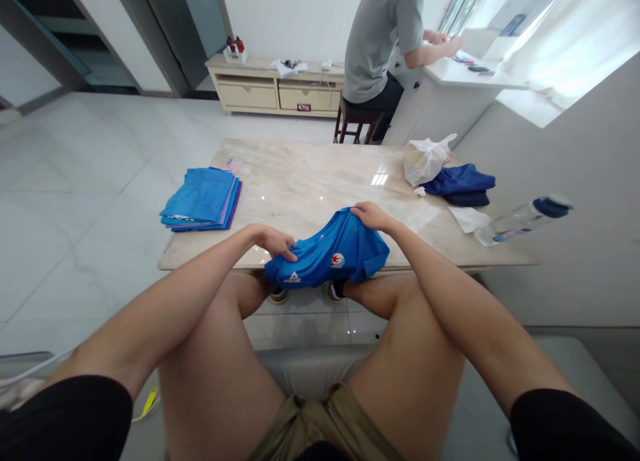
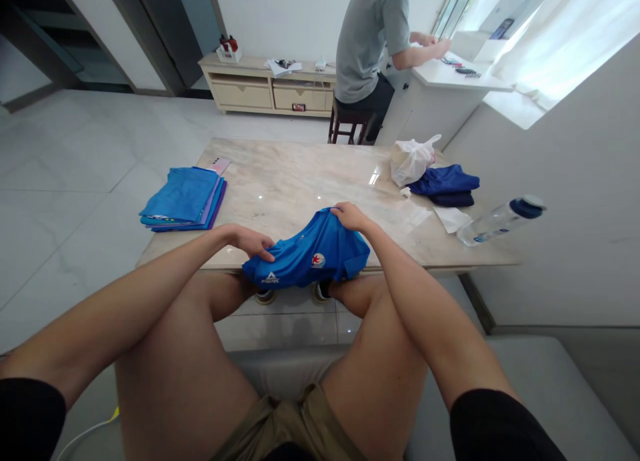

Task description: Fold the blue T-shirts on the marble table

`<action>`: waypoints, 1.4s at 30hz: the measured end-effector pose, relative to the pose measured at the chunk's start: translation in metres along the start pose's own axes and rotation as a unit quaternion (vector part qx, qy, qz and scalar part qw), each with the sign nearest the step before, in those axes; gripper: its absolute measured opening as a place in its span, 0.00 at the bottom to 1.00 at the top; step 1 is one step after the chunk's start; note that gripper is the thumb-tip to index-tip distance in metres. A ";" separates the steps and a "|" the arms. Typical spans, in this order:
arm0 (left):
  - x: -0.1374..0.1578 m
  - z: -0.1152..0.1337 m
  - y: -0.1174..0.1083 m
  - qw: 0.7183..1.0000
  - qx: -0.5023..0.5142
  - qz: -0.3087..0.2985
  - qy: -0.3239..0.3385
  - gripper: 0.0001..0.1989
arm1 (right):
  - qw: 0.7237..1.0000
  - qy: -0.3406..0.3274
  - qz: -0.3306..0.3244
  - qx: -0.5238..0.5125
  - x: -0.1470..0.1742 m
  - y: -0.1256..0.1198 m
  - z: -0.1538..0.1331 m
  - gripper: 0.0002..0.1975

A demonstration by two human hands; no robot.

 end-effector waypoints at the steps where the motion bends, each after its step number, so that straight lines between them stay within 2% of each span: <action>1: 0.004 0.005 0.003 0.998 0.040 -0.043 -0.004 0.18 | 1.000 -0.012 0.021 -0.003 -0.003 -0.009 -0.003 0.17; 2: 0.006 0.011 0.001 0.994 0.088 -0.069 -0.005 0.19 | 0.998 -0.024 0.054 -0.006 -0.005 -0.022 -0.005 0.18; 3: 0.006 0.017 -0.011 0.988 0.141 -0.062 -0.005 0.21 | 0.995 -0.032 0.096 -0.011 -0.007 -0.036 -0.006 0.18; 4: 0.004 0.019 -0.032 0.982 0.189 -0.012 -0.002 0.23 | 0.989 -0.037 0.143 -0.015 -0.007 -0.053 -0.007 0.18; 6: 0.006 0.011 -0.089 0.958 0.237 0.159 0.003 0.25 | 0.972 -0.039 0.229 -0.018 -0.004 -0.083 -0.007 0.20; 8: 0.019 -0.004 -0.132 0.932 0.215 0.290 -0.003 0.23 | 0.959 -0.040 0.280 -0.011 0.002 -0.105 -0.009 0.21; 9: 0.027 -0.011 -0.144 0.928 0.186 0.322 -0.008 0.22 | 0.956 -0.043 0.291 -0.004 0.004 -0.112 -0.012 0.21; 11: 0.038 -0.018 -0.154 0.935 0.123 0.333 -0.010 0.19 | 0.954 -0.051 0.295 0.011 0.010 -0.120 -0.019 0.20; 14: 0.053 -0.018 -0.157 0.942 0.068 0.328 -0.005 0.19 | 0.952 -0.057 0.298 0.032 0.017 -0.125 -0.029 0.19; 18: 0.078 -0.012 -0.175 0.914 0.019 0.404 -0.024 0.19 | 0.945 -0.058 0.306 0.099 0.025 -0.131 -0.041 0.21; 21: 0.096 -0.003 -0.191 0.901 -0.012 0.431 -0.049 0.15 | 0.939 -0.084 0.281 0.181 0.030 -0.140 -0.059 0.22; 24: 0.119 0.017 -0.214 0.889 -0.030 0.456 -0.037 0.16 | 0.928 -0.145 0.274 0.207 0.039 -0.168 -0.091 0.23; 27: 0.154 0.047 -0.245 0.840 -0.059 0.539 0.014 0.19 | 0.918 -0.210 0.291 0.171 0.055 -0.210 -0.124 0.22; 29: 0.172 0.062 -0.257 0.817 -0.089 0.569 0.028 0.19 | 0.921 -0.247 0.258 0.154 0.063 -0.224 -0.141 0.21; 32: 0.181 0.071 -0.262 0.826 -0.126 0.549 0.003 0.16 | 0.932 -0.285 0.154 0.162 0.072 -0.222 -0.158 0.18; 34: 0.190 0.075 -0.266 0.824 -0.141 0.549 -0.008 0.14 | 0.933 -0.296 0.132 0.159 0.080 -0.228 -0.167 0.14; 36: 0.206 0.087 -0.274 0.806 -0.155 0.571 0.006 0.18 | 0.929 -0.296 0.171 0.138 0.092 -0.247 -0.180 0.11; 39: 0.233 0.107 -0.284 0.776 -0.173 0.605 0.037 0.28 | 0.919 -0.277 0.263 0.099 0.113 -0.281 -0.194 0.09; 42: 0.257 0.124 -0.287 0.759 -0.180 0.624 0.041 0.35 | 0.915 -0.239 0.320 0.062 0.129 -0.302 -0.194 0.10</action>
Point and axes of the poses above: each hand's wrist, its own x-axis away from the middle knuckle, its own y-axis out of the palm, z = x × y, the point moved 10 cm from there along -x, towards the middle knuckle, and after that the axes turned 11 degrees about z, right-handed, at the moved point
